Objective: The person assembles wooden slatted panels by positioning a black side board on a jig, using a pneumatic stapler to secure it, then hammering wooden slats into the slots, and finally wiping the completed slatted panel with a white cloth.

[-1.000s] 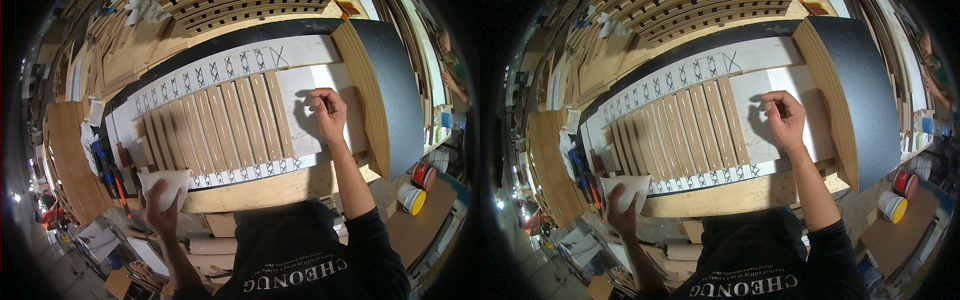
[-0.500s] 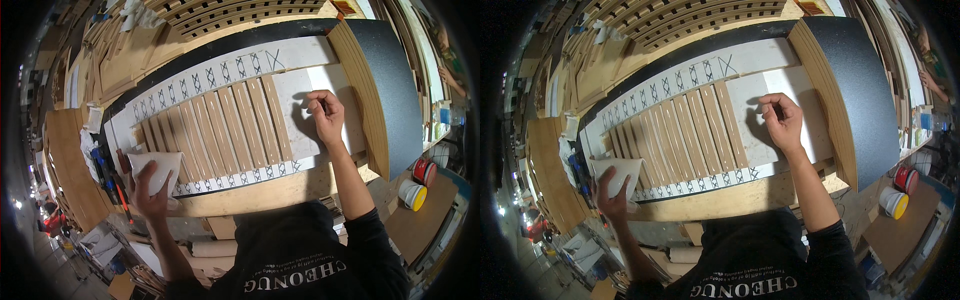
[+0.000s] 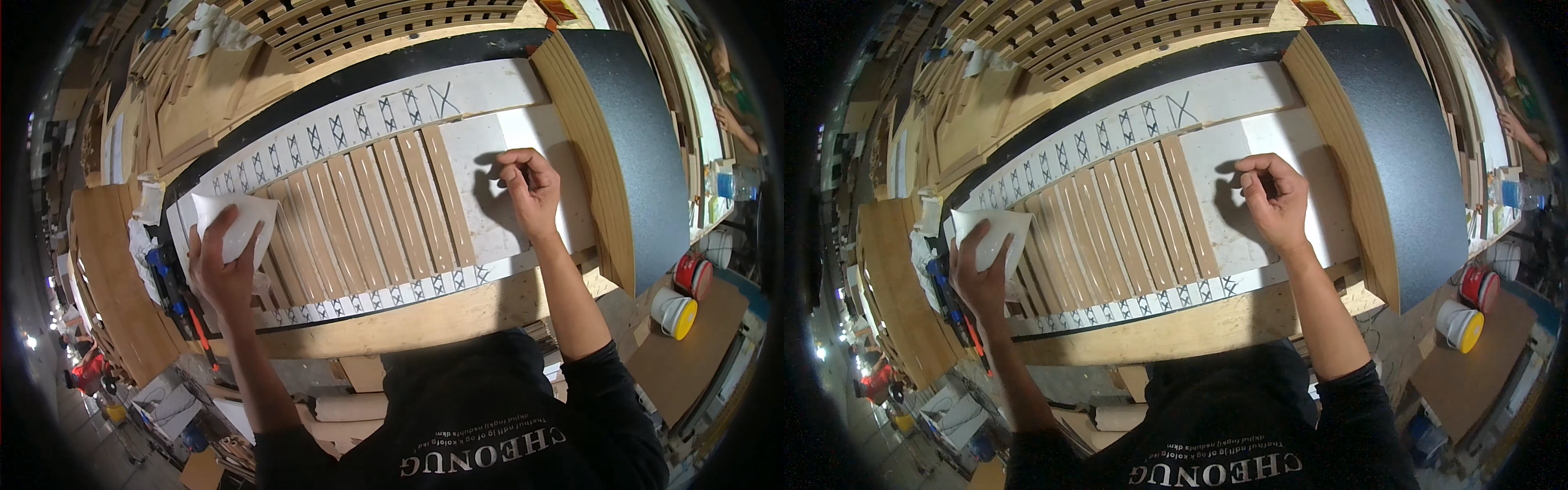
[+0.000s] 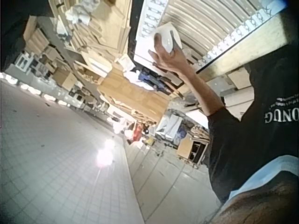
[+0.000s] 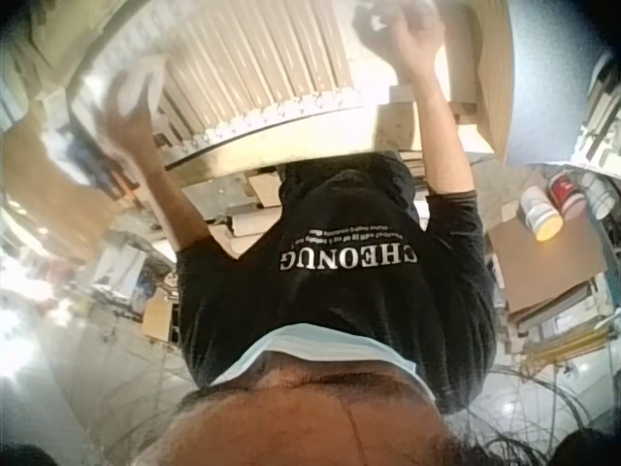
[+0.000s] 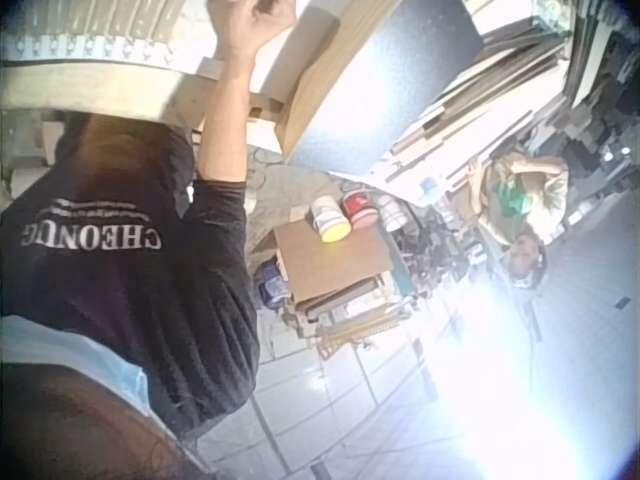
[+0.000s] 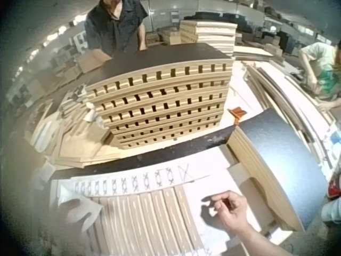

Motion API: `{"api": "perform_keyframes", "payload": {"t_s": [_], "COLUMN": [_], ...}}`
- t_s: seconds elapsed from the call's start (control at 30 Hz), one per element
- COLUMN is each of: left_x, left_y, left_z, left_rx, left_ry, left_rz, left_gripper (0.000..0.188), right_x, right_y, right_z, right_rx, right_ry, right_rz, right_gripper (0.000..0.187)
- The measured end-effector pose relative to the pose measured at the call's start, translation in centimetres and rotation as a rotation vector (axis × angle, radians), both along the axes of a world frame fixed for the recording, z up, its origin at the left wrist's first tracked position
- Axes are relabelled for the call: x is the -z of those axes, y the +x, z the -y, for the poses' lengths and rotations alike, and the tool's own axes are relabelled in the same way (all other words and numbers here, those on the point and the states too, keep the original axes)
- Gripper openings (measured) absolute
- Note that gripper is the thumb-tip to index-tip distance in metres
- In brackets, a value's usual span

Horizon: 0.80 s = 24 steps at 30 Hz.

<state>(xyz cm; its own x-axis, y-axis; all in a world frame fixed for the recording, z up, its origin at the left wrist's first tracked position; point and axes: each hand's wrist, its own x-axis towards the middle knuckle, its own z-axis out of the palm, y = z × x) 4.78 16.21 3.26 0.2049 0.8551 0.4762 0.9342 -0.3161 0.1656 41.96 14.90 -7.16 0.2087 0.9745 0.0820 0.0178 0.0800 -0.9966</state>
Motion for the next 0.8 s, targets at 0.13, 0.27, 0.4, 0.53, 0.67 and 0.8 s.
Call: {"api": "perform_keyframes", "payload": {"t_s": [0.13, 0.27, 0.4, 0.53, 0.67, 0.8], "left_x": [0.0, -0.1, -0.6, -1.5, -1.9, -1.4], "left_y": [0.4, 0.0, -0.4, -2.6, -2.0, -2.1], "left_z": [-1.1, -0.8, 2.5, 9.1, 13.0, 14.7], "left_rx": [-0.049, -0.118, -0.257, -0.303, -0.323, -0.303], "left_ry": [-0.047, -0.036, 0.009, -0.049, -0.169, -0.220], "left_rz": [0.127, 0.105, 0.160, 0.187, 0.080, 0.108], "left_gripper": [0.038, 0.038, 0.038, 0.043, 0.044, 0.044], "right_x": [-0.2, -0.4, 0.1, -0.2, 0.0, 0.0], "right_y": [-0.2, -0.3, 0.2, -0.1, 0.1, 0.0], "right_z": [-0.1, 0.0, 0.0, -0.1, 0.0, 0.0], "right_rx": [-0.010, -0.015, -0.010, -0.024, -0.034, -0.038], "right_ry": [-0.002, 0.001, 0.013, 0.010, 0.008, 0.005], "right_rz": [0.001, -0.021, -0.018, 0.044, 0.043, 0.049], "right_gripper": [0.010, 0.010, 0.010, 0.010, 0.011, 0.012]}}
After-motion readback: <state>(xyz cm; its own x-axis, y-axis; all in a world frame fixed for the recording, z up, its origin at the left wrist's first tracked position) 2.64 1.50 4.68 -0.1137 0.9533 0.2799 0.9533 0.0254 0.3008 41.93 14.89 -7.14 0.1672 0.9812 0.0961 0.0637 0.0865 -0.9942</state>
